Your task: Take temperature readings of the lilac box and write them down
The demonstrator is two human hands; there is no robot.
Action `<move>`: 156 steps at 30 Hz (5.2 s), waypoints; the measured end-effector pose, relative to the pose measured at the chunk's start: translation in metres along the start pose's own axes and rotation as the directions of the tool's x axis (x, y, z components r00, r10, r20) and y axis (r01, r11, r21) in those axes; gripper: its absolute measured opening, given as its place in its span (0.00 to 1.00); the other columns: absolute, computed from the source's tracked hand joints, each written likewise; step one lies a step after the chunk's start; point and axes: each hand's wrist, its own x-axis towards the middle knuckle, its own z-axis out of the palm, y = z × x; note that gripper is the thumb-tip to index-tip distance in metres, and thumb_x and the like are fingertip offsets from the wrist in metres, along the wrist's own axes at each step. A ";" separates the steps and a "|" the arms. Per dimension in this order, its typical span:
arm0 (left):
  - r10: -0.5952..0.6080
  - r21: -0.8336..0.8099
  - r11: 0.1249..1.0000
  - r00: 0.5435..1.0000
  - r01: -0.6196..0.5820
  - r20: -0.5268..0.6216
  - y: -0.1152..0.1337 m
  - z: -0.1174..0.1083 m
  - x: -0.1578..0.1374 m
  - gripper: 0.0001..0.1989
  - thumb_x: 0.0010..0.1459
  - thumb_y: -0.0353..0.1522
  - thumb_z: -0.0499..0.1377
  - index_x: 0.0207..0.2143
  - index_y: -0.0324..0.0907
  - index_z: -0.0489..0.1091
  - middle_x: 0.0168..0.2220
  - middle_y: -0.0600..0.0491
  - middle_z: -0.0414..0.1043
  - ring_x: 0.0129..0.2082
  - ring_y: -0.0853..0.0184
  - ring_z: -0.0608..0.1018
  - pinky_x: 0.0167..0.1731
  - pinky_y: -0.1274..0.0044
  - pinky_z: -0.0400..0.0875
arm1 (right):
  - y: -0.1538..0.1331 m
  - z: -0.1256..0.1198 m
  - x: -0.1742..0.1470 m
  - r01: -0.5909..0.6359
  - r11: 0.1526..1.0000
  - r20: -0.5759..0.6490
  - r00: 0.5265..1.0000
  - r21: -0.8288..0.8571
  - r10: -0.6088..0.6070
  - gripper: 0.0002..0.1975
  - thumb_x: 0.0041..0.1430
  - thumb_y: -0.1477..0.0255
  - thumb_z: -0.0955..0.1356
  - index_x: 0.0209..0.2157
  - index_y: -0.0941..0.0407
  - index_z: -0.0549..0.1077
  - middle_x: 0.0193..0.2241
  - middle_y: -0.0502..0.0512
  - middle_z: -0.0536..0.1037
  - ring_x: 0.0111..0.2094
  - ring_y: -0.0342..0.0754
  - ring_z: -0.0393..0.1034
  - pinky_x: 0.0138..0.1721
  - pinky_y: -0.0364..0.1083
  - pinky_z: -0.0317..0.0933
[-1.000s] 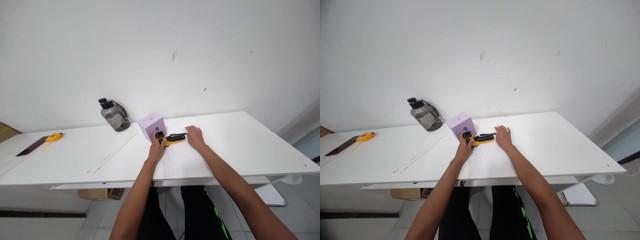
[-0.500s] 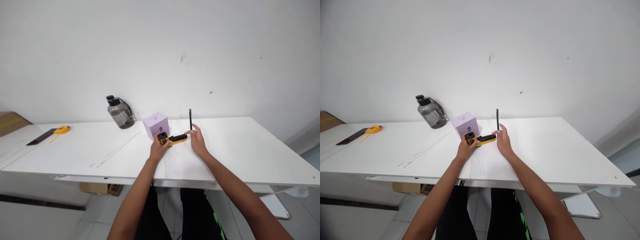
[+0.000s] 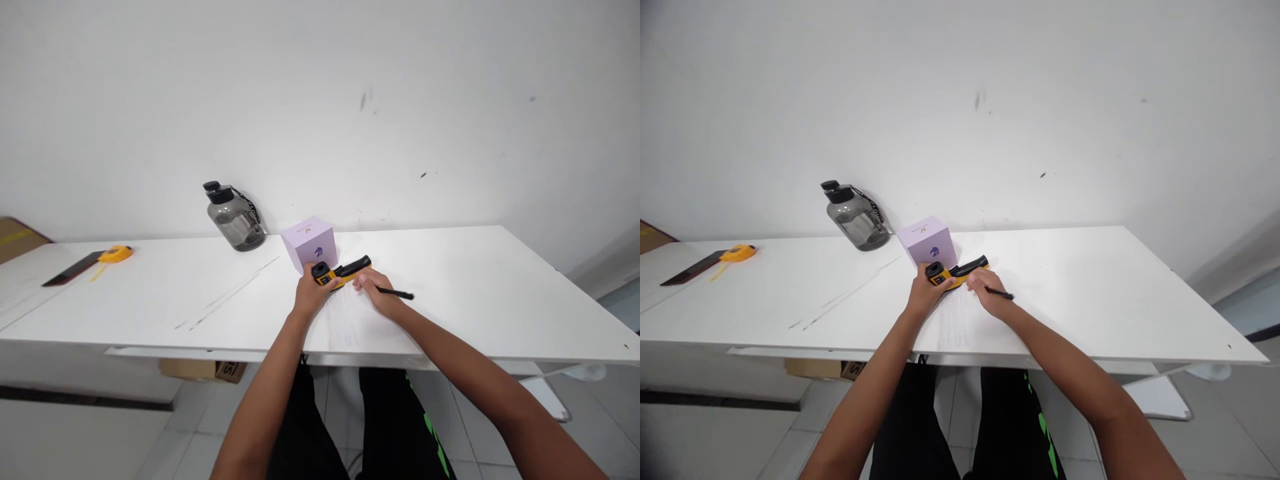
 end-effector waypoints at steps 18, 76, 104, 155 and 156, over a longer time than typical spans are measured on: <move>-0.006 0.051 0.999 1.000 0.005 0.008 0.002 -0.002 -0.002 0.28 0.48 0.43 0.78 0.40 0.49 0.63 0.39 0.52 0.84 0.42 0.55 0.86 0.40 0.69 0.75 | 0.005 0.012 -0.004 -0.301 0.924 0.216 0.911 -0.234 0.352 0.21 0.68 0.60 0.67 0.22 0.52 0.71 0.22 0.50 0.76 0.28 0.48 0.70 0.34 0.46 0.62; 0.000 0.096 0.995 0.999 -0.004 0.036 0.005 0.000 -0.003 0.28 0.52 0.43 0.77 0.42 0.49 0.62 0.42 0.52 0.83 0.45 0.53 0.86 0.41 0.69 0.75 | 0.001 0.012 -0.003 -0.352 0.917 0.179 0.906 -0.188 0.384 0.23 0.60 0.58 0.68 0.17 0.51 0.61 0.17 0.48 0.65 0.26 0.47 0.61 0.31 0.47 0.57; 0.031 0.103 0.994 0.998 -0.038 0.063 0.001 0.000 -0.003 0.27 0.56 0.47 0.73 0.52 0.48 0.68 0.46 0.50 0.84 0.46 0.53 0.85 0.43 0.68 0.75 | 0.006 -0.003 0.007 -0.323 0.923 -0.149 0.943 -0.210 0.297 0.26 0.65 0.44 0.66 0.30 0.52 0.78 0.28 0.54 0.81 0.34 0.54 0.76 0.36 0.49 0.67; 0.311 -0.223 0.904 0.919 -0.365 -0.244 -0.027 0.006 -0.001 0.40 0.65 0.68 0.45 0.57 0.45 0.66 0.55 0.37 0.78 0.52 0.52 0.84 0.51 0.62 0.80 | 0.024 0.012 0.014 0.384 0.445 0.292 0.920 -0.809 -0.263 0.29 0.65 0.77 0.69 0.67 0.55 0.74 0.49 0.65 0.85 0.48 0.59 0.78 0.54 0.58 0.68; 0.263 -0.217 0.910 0.896 -0.353 -0.357 -0.026 0.004 0.002 0.41 0.67 0.67 0.39 0.58 0.45 0.64 0.56 0.36 0.76 0.51 0.53 0.83 0.51 0.62 0.80 | 0.023 0.011 0.013 0.341 0.501 0.258 0.939 -0.795 -0.229 0.30 0.63 0.75 0.70 0.67 0.57 0.74 0.48 0.66 0.85 0.47 0.61 0.79 0.51 0.57 0.70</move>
